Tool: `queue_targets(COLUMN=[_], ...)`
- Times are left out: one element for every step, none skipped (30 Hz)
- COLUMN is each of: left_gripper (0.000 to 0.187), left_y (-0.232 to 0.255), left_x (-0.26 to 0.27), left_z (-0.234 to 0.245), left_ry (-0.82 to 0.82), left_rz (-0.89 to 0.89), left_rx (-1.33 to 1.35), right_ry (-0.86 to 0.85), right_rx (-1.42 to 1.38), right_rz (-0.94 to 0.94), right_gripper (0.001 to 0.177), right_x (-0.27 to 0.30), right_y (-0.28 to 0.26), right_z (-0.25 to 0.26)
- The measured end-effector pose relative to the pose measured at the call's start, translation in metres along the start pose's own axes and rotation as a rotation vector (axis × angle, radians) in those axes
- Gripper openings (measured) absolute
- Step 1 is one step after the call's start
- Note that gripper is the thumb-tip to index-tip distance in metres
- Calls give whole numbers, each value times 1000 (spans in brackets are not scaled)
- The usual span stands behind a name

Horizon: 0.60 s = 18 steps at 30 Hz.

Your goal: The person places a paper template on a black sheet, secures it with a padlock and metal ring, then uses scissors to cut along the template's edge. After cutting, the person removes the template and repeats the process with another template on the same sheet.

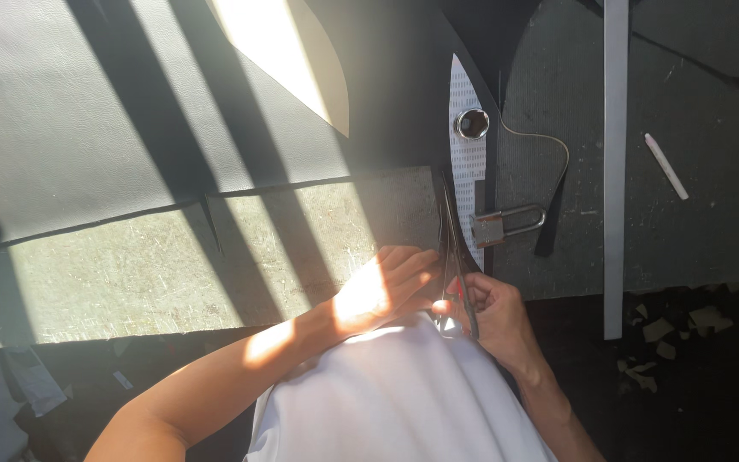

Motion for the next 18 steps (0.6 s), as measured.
queue_targets(left_gripper=[50, 48, 48, 48, 47, 48, 48, 48, 49, 50, 50, 49, 48, 47, 50, 53, 57, 58], left_y=[2, 0, 1, -2, -6, -4, -3, -3, -4, -7, -10, -12, -14, -14, -13, -15, -16, -17], left_x=[0, -1, -1, -4, -6, -5, -4, -2, 1, 1, 2, 2, 3, 4, 5, 5, 5, 4], left_z=[1, 2, 3, 4, 5, 4, 2, 1, 0, -1, -2, -3, -4, -6, -6, -6, -6, -6], left_ry=[5, 15, 23, 33, 44, 33, 23, 14, -4, -18, -31, -37, -43, -53, -55, -54, -53, -57], left_rz=[-13, -31, -22, -19, -15, -32, -48, -63, -59, -57, -55, -56, -57, -57, -61, -67, -72, -73], left_rx=[3, -1, 2, 1, 0, -3, -6, -12, 12, 27, 42, 51, 59, 74, 69, 59, 48, 68], right_ry=[6, 14, 21, 30, 25, 26, 26, 20, 14, 5, 16, 28, 40, 49, 58, 65, 63, 61], right_rx=[-10, -2, 6, 14, 21, 25, 29, 18, 7, -1, -9, -16, -23, -24, -25, -25, -22, -20], right_rz=[-28, -30, -32, -27, 11, 33, 54, 67, 79, 101, 83, 61, 38, 23, 9, -1, 20, 39], right_gripper=[26, 27, 27, 27, 27, 27, 27, 27, 28, 28, 28, 28, 27, 27, 27, 27, 27, 26], right_x=[3, 1, 1, -4, -11, -11, -11, -11, -10, -13, -15, -15, -15, -13, -12, -14, -17, -20], right_y=[1, 0, -2, -6, -12, -14, -16, -17, -18, -21, -23, -24, -25, -25, -25, -27, -31, -34], right_z=[-1, -1, -1, -1, -1, -1, -2, -3, -5, -7, -7, -8, -9, -10, -11, -11, -12, -13])
Point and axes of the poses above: each hand's wrist, its own x-axis away from the middle knuckle, its own z-axis out of the back of the hand, y = z × x, the point moved 5 cm from there along -x, towards the middle knuckle, and after that the axes turned 8 degrees about -x, right-handed, at the moved point
